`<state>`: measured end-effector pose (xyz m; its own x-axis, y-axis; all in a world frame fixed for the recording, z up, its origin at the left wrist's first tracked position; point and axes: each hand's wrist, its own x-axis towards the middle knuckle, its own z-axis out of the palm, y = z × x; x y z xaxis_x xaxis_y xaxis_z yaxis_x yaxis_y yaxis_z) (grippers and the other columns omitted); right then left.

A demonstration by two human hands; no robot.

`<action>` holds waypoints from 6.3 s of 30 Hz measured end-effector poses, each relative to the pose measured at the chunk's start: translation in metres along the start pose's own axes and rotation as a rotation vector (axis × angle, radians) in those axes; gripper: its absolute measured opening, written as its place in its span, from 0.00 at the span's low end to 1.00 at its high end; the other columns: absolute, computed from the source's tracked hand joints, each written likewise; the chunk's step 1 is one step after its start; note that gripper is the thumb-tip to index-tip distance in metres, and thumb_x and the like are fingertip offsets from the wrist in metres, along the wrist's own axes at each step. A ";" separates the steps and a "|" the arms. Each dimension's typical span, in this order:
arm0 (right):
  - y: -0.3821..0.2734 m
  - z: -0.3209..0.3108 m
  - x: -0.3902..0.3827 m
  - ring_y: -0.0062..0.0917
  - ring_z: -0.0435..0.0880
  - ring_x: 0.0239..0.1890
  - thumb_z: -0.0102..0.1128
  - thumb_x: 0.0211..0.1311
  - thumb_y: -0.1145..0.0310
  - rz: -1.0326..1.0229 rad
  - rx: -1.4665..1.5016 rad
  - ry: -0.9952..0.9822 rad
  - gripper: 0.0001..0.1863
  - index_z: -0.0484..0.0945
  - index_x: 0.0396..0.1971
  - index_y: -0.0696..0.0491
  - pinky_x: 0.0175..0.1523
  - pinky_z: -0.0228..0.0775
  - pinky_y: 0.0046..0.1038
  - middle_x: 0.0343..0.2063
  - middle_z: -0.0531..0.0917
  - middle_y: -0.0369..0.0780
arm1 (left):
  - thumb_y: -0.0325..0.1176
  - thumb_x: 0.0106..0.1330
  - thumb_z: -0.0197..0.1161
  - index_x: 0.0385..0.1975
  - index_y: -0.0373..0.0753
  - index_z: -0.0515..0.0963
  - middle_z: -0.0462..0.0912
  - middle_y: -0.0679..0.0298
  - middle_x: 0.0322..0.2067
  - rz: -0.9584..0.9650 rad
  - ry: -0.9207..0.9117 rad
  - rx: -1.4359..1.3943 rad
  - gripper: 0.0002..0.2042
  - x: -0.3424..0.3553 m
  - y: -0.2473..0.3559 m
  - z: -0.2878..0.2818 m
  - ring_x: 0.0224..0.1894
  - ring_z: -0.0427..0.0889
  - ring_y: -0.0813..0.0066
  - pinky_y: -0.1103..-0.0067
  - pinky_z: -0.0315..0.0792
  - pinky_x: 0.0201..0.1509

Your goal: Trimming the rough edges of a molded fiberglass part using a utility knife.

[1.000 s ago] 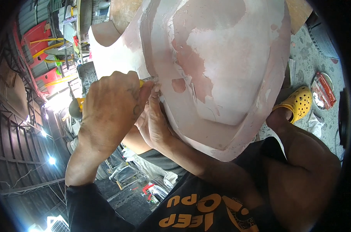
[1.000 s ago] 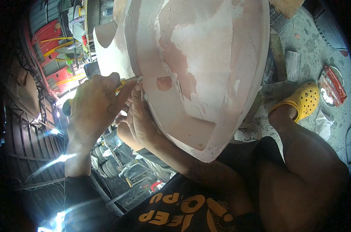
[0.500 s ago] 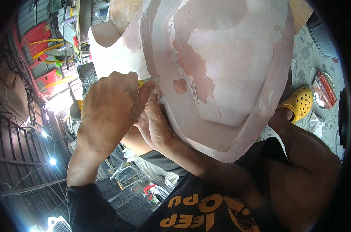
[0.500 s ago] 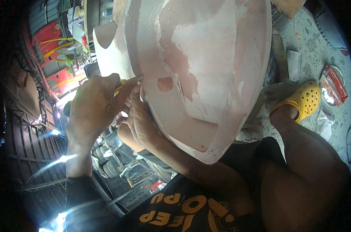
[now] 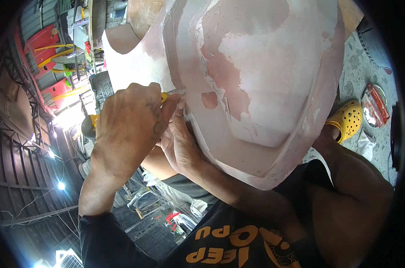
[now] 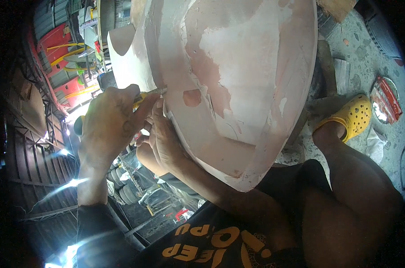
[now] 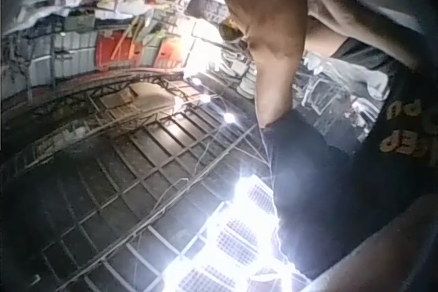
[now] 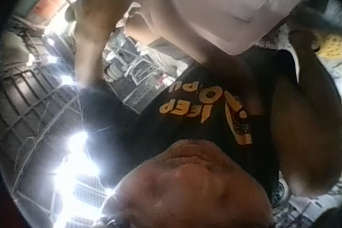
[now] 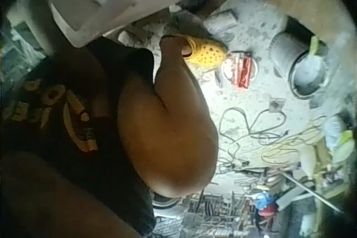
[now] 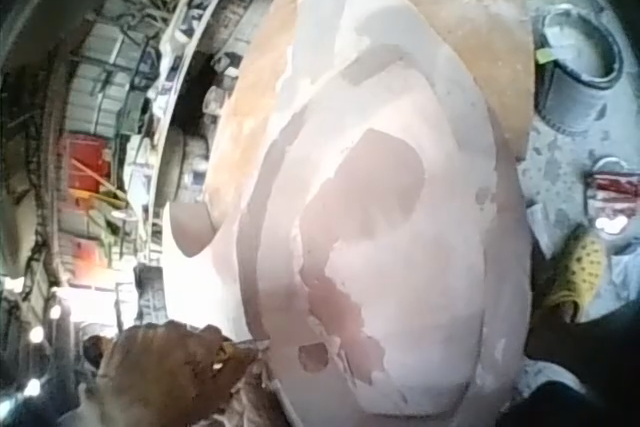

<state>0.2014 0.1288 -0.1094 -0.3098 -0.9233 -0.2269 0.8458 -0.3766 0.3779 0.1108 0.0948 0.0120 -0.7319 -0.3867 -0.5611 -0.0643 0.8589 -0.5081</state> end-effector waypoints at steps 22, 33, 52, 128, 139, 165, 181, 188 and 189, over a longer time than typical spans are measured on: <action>-0.009 0.002 -0.003 0.20 0.76 0.42 0.38 0.69 0.23 0.018 -0.012 0.015 0.41 0.76 0.46 0.51 0.41 0.70 0.27 0.38 0.78 0.34 | 0.47 0.73 0.62 0.30 0.34 0.81 0.81 0.50 0.22 -0.061 -0.036 0.007 0.19 0.017 0.000 0.009 0.30 0.84 0.48 0.57 0.74 0.35; 0.035 -0.019 -0.027 0.16 0.81 0.38 0.39 0.81 0.41 0.171 -0.507 -0.334 0.33 0.80 0.48 0.59 0.41 0.77 0.24 0.39 0.82 0.36 | 0.30 0.72 0.62 0.52 0.34 0.81 0.79 0.54 0.26 -0.165 0.405 -0.644 0.12 -0.079 -0.051 0.039 0.23 0.76 0.63 0.71 0.70 0.32; -0.078 0.022 -0.096 0.55 0.79 0.58 0.58 0.74 0.61 -0.429 -2.058 0.171 0.28 0.70 0.65 0.65 0.64 0.70 0.43 0.56 0.79 0.62 | 0.38 0.82 0.52 0.52 0.33 0.74 0.81 0.63 0.29 -0.292 0.729 -2.276 0.14 -0.104 0.065 0.184 0.25 0.76 0.81 0.83 0.71 0.31; -0.094 -0.026 -0.213 0.17 0.81 0.39 0.60 0.76 0.61 -0.224 -1.386 0.527 0.13 0.76 0.42 0.58 0.45 0.74 0.21 0.35 0.82 0.36 | 0.35 0.83 0.43 0.50 0.30 0.68 0.82 0.60 0.23 0.096 0.009 -2.265 0.13 -0.147 0.158 0.149 0.19 0.82 0.76 0.80 0.74 0.23; -0.111 -0.035 -0.217 0.18 0.76 0.42 0.65 0.72 0.70 -0.621 -1.377 0.518 0.14 0.66 0.45 0.52 0.49 0.75 0.23 0.38 0.76 0.34 | 0.33 0.83 0.46 0.52 0.31 0.70 0.80 0.62 0.25 0.035 0.272 -2.212 0.12 -0.154 0.167 0.148 0.19 0.79 0.77 0.81 0.73 0.25; -0.150 0.027 -0.221 0.17 0.80 0.36 0.68 0.66 0.79 -0.647 -2.029 0.597 0.11 0.79 0.46 0.59 0.42 0.77 0.20 0.38 0.80 0.36 | 0.25 0.74 0.55 0.64 0.28 0.71 0.82 0.49 0.46 0.203 0.067 -2.129 0.20 -0.139 0.089 0.137 0.34 0.81 0.69 0.78 0.76 0.38; -0.161 0.030 -0.194 0.13 0.81 0.33 0.71 0.67 0.71 -0.305 -1.884 0.687 0.09 0.78 0.37 0.58 0.40 0.74 0.18 0.30 0.81 0.33 | 0.29 0.75 0.56 0.61 0.30 0.73 0.82 0.52 0.44 0.223 0.326 -2.018 0.18 -0.105 0.095 0.168 0.38 0.79 0.69 0.78 0.72 0.42; -0.181 0.042 -0.179 0.18 0.82 0.32 0.63 0.75 0.63 -0.529 -1.812 0.691 0.12 0.79 0.38 0.58 0.40 0.76 0.22 0.30 0.82 0.34 | 0.37 0.80 0.53 0.64 0.34 0.72 0.80 0.65 0.32 0.189 0.411 -2.024 0.19 -0.095 0.095 0.144 0.23 0.71 0.87 0.87 0.65 0.25; -0.184 0.044 -0.175 0.19 0.83 0.33 0.60 0.76 0.62 -0.636 -1.764 0.669 0.13 0.79 0.39 0.59 0.41 0.78 0.23 0.31 0.83 0.35 | 0.37 0.80 0.53 0.64 0.34 0.72 0.80 0.65 0.32 0.183 0.424 -2.013 0.19 -0.091 0.095 0.139 0.23 0.71 0.87 0.87 0.65 0.25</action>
<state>0.0807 0.3569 -0.0996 -0.8570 -0.3831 -0.3447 0.2462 0.2833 -0.9269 0.2655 0.1646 -0.0762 -0.8728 -0.4416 -0.2079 -0.2641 0.0691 0.9620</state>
